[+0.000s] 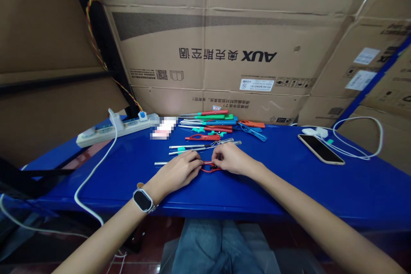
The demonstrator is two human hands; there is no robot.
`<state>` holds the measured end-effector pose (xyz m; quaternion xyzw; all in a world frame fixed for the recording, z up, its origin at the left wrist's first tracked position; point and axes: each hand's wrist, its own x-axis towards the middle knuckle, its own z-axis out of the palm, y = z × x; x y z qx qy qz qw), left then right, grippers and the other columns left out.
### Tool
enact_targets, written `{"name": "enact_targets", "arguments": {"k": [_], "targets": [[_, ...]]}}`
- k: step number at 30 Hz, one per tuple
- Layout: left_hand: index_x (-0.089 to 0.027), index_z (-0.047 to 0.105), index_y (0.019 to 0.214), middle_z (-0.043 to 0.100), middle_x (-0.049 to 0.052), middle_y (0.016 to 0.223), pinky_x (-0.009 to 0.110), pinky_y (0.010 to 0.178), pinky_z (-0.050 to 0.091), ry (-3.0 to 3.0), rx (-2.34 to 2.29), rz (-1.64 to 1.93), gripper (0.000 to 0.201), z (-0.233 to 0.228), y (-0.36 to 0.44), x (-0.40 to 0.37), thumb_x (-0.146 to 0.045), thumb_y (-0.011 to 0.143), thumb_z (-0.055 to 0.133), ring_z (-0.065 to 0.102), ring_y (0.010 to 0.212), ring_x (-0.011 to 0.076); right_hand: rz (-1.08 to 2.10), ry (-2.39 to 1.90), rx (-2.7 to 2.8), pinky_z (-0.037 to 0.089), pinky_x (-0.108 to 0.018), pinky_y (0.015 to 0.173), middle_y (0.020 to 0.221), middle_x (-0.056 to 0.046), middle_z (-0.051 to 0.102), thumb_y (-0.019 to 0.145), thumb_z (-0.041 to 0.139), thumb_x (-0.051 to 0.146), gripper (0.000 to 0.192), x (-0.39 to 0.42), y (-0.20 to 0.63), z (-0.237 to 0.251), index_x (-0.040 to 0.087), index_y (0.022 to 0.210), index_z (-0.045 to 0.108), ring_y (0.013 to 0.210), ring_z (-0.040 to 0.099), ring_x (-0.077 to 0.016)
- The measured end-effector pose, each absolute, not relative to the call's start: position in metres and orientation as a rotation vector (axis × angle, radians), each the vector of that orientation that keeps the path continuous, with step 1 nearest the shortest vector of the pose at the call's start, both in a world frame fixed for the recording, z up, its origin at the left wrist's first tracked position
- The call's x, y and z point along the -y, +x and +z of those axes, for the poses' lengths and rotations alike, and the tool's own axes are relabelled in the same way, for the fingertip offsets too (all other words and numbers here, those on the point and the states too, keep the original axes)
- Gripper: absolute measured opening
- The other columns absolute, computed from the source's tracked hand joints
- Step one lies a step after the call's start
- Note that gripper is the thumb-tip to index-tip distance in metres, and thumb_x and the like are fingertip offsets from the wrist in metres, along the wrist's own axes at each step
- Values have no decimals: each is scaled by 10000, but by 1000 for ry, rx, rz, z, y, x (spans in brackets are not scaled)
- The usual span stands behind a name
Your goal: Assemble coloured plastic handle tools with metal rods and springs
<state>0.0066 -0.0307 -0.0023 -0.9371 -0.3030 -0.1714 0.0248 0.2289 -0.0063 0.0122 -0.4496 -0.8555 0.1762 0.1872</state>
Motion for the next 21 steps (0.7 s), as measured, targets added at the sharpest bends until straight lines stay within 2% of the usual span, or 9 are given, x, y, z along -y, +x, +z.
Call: {"name": "enact_targets", "arguments": {"k": [3,6,11,15,21], "targets": [[-170,671,1052,651,86,1001,346,841,514,-2877,958,-557,240,1,8,27,-241,1015,445,629,928,214,479,-1235,2423,363,-204,562,654,-22,707,770,619,77,143,6,230,12,145,726,736,563,581,-107],[-186,697,1009,659,69,952,294,773,503,-2920,1051,-543,192,10,14,16,-220,984,510,647,871,198,485,-1212,2446,362,-207,565,646,-16,702,768,598,64,170,6,230,12,149,734,742,551,570,-104],[-207,740,862,700,43,834,244,635,452,-2983,1107,-247,126,26,31,-1,-138,863,635,671,755,189,465,-1193,2437,373,-204,586,666,-19,711,752,587,58,187,5,231,10,148,755,750,581,585,-110],[-206,741,823,727,58,817,258,626,447,-2953,1131,-105,172,32,41,-2,-95,829,610,689,765,218,463,-1200,2439,355,-202,565,659,-22,709,747,587,65,182,4,230,9,147,753,749,565,575,-107],[-193,724,815,716,71,799,266,638,471,-2918,1151,-113,183,29,42,1,-93,839,573,700,789,230,419,-1213,2477,337,-218,561,667,-33,710,756,566,65,204,6,231,13,156,753,749,564,560,-113]]}}
